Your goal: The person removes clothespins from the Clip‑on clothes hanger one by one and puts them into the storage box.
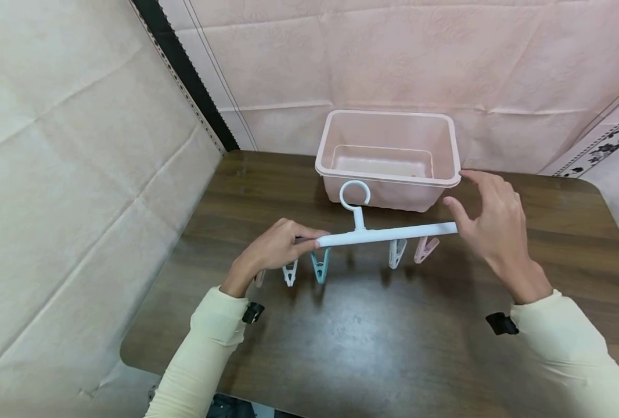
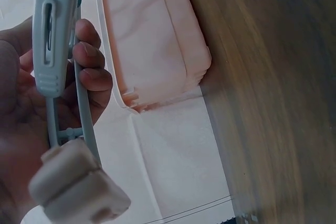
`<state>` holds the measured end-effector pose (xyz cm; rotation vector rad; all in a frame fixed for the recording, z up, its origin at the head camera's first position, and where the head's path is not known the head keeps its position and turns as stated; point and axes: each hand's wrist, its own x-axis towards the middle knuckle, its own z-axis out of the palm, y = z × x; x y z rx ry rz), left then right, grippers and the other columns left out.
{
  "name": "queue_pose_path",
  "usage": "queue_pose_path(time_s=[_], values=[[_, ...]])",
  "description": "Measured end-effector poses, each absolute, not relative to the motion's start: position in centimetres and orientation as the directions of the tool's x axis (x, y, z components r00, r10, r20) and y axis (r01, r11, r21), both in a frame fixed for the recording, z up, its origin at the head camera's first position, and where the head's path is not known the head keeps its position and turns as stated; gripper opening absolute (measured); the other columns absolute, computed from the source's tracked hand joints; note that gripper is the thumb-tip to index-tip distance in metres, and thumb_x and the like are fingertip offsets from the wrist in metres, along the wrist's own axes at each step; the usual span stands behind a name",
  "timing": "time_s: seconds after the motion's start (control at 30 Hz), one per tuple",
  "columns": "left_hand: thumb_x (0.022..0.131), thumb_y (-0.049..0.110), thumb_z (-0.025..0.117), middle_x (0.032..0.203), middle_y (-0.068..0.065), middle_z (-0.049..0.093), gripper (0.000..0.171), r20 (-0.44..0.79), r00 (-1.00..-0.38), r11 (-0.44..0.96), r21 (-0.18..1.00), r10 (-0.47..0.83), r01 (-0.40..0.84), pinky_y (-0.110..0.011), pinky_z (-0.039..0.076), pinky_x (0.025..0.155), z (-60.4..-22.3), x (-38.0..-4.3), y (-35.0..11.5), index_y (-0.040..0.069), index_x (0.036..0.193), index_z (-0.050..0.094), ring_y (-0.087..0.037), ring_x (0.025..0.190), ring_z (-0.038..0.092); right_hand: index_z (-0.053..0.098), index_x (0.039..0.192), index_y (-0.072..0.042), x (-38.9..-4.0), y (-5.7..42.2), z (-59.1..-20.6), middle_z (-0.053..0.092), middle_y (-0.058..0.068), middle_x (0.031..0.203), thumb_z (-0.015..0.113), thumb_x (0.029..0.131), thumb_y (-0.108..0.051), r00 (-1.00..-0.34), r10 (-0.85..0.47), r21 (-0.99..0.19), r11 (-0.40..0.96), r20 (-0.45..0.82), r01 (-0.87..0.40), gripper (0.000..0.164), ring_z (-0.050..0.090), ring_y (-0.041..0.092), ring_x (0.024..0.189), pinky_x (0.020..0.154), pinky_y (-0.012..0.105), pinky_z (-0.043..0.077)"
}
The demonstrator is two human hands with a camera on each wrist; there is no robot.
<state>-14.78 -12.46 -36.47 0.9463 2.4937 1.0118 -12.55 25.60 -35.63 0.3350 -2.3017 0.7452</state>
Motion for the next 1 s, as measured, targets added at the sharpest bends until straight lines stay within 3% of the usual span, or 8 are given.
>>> queue_pose_path(time_s=[0.27,0.57,0.67,0.83,1.0], values=[[0.102,0.016,0.061,0.063,0.003,0.048,0.031,-0.012,-0.749,0.545,0.693,0.663,0.472,-0.023,0.027,0.043,-36.2,-14.8,-12.7,0.014,0.132,0.067,-0.007,0.046,0.030,0.063,0.131,-0.002,-10.9,24.7,-36.2,0.060,0.020,0.128,0.074,0.085,-0.024,-0.733,-0.017,-0.452,0.777,0.680,-0.437,0.052,0.051,0.043,0.118,0.086,0.056,0.036],[0.102,0.014,0.061,0.064,0.003,0.051,0.032,-0.001,-0.752,0.540,0.697,0.659,0.473,-0.024,0.027,0.043,-36.2,-14.8,-12.9,0.009,0.133,0.066,-0.008,0.047,0.030,0.063,0.134,-0.007,-9.1,24.2,-37.4,0.056,0.023,0.134,0.077,0.081,-0.019,-0.733,0.011,-0.472,0.772,0.680,-0.426,0.056,0.048,0.048,0.115,0.087,0.057,0.032],[0.102,0.015,0.062,0.063,0.004,0.049,0.033,-0.002,-0.752,0.540,0.697,0.659,0.472,-0.024,0.027,0.044,-36.3,-14.7,-12.9,0.010,0.134,0.066,-0.008,0.047,0.029,0.062,0.134,-0.007,-8.4,24.1,-38.0,0.055,0.024,0.134,0.074,0.086,-0.033,-0.723,0.033,-0.474,0.775,0.690,-0.418,0.056,0.046,0.050,0.116,0.087,0.058,0.030],[0.101,0.015,0.062,0.063,0.003,0.052,0.032,0.016,-0.751,0.534,0.693,0.660,0.484,-0.024,0.027,0.043,-36.3,-14.8,-12.9,0.010,0.133,0.066,-0.007,0.047,0.030,0.062,0.135,-0.006,-7.4,24.0,-39.0,0.055,0.025,0.133,0.061,0.090,-0.062,-0.691,0.082,-0.483,0.773,0.718,-0.411,0.072,0.046,0.051,0.115,0.090,0.055,0.030],[0.101,0.013,0.062,0.078,0.001,0.065,0.032,0.028,-0.752,0.526,0.698,0.659,0.486,-0.024,0.028,0.043,-36.2,-14.7,-12.6,0.011,0.133,0.066,-0.007,0.047,0.031,0.062,0.134,-0.004,-6.6,23.8,-39.9,0.056,0.025,0.130,0.063,0.089,-0.063,-0.658,0.137,-0.503,0.762,0.740,-0.407,0.074,0.047,0.047,0.116,0.094,0.051,0.030]])
